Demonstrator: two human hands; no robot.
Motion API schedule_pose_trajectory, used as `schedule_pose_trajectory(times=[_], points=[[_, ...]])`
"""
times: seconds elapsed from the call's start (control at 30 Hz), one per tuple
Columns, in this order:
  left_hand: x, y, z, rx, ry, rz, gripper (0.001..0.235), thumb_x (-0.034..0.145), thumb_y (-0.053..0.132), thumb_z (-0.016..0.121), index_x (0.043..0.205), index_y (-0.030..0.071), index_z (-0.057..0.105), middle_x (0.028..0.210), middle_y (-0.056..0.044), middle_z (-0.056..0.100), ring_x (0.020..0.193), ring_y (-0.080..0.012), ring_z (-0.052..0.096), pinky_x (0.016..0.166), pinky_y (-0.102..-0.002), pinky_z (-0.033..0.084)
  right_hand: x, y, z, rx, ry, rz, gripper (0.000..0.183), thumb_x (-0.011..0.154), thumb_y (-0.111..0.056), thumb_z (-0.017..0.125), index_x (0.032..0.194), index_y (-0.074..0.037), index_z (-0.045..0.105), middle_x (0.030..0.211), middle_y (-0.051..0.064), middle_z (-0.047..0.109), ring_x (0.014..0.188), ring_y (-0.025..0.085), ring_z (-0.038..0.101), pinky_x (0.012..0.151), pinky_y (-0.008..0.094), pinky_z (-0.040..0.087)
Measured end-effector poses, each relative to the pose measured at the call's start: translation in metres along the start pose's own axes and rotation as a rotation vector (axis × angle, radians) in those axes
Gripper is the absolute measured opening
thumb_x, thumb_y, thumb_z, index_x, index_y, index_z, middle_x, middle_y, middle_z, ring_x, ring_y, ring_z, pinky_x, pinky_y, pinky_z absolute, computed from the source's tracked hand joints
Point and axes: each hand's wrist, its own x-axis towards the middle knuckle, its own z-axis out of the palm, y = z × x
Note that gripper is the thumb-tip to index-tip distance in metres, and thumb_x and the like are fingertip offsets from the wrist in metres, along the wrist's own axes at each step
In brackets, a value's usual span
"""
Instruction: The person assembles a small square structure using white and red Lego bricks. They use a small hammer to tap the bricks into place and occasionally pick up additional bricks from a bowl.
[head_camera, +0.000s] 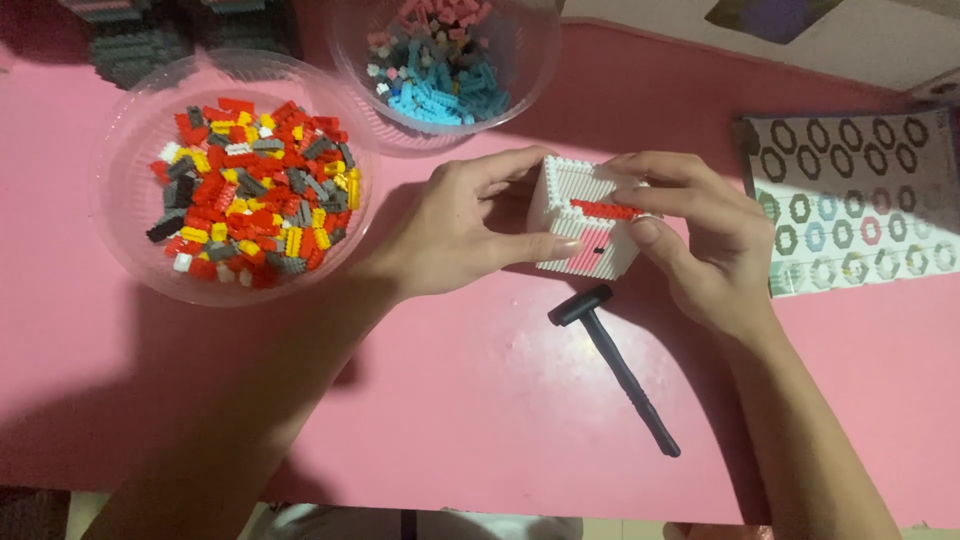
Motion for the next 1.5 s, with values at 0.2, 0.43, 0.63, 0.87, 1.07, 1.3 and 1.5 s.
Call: schedule_pose_trajectory(times=[0.2,0.43,0.63,0.87,1.07,1.3,1.5], points=[[-0.002,0.007,0.002,0.042,0.033,-0.064,0.092,0.081,0.041,0.084,0.157,0.009,0.045,0.164,-0.018,0.051,0.152,-0.0361,0.051,0.123,-0.047,0.043,-0.004,-0.003,-0.004,-0.132,0.016,-0.074,0.034,0.112,-0.022,0.052,0.126,0.004,0.069,0.134,0.029,0.067,0.126,0.045,0.071,0.106,0.05,0.062],[0.0,0.004,0.007,-0.011,0.049,-0.071,0.08,0.078,0.041,0.085,0.148,0.012,0.059,0.156,-0.014,0.062,0.149,-0.0238,0.055,0.124,-0.039,0.041,-0.006,-0.007,-0.011,-0.2,-0.131,-0.145,0.101,0.072,-0.049,0.098,0.148,-0.002,0.05,0.149,0.02,0.064,0.139,0.04,0.064,0.122,0.054,0.051],[0.002,0.008,0.011,-0.035,0.09,-0.222,0.086,0.07,0.046,0.085,0.144,0.009,0.062,0.151,-0.011,0.068,0.143,-0.0254,0.063,0.121,-0.038,0.046,-0.007,0.004,-0.01,-0.223,-0.121,-0.138,0.075,0.086,-0.033,0.09,0.143,0.0,0.053,0.142,0.019,0.067,0.131,0.037,0.068,0.115,0.051,0.053],[-0.003,0.02,0.024,-0.21,0.12,-0.376,0.089,0.072,0.029,0.084,0.152,0.004,0.053,0.135,-0.015,0.077,0.12,-0.0179,0.075,0.096,-0.029,0.066,-0.007,0.006,-0.009,-0.279,-0.042,-0.232,0.077,0.083,-0.045,0.089,0.133,0.005,0.06,0.129,0.023,0.072,0.12,0.04,0.074,0.106,0.05,0.058],[0.0,0.035,0.026,-0.333,0.16,-0.339,0.048,0.083,0.026,0.078,0.124,0.003,0.075,0.118,-0.01,0.084,0.107,-0.0162,0.079,0.092,-0.026,0.064,-0.004,0.005,-0.007,-0.323,-0.062,-0.225,0.068,0.089,-0.044,0.084,0.132,0.002,0.061,0.129,0.02,0.071,0.119,0.038,0.073,0.103,0.048,0.058],[0.001,0.028,0.024,-0.322,0.184,-0.388,0.058,0.079,0.028,0.079,0.13,0.003,0.072,0.123,-0.012,0.083,0.11,-0.0181,0.08,0.091,-0.027,0.066,-0.006,0.007,-0.004,-0.294,-0.047,-0.227,0.065,0.089,-0.04,0.084,0.131,0.003,0.061,0.132,0.023,0.07,0.122,0.04,0.071,0.105,0.05,0.058],[0.001,0.019,0.023,-0.321,0.181,-0.339,0.065,0.07,0.025,0.087,0.129,0.003,0.071,0.125,-0.013,0.082,0.11,-0.0188,0.079,0.094,-0.029,0.066,-0.006,0.007,-0.005,-0.255,-0.056,-0.18,0.064,0.092,-0.037,0.082,0.137,0.002,0.058,0.137,0.021,0.069,0.128,0.039,0.071,0.111,0.05,0.057]])
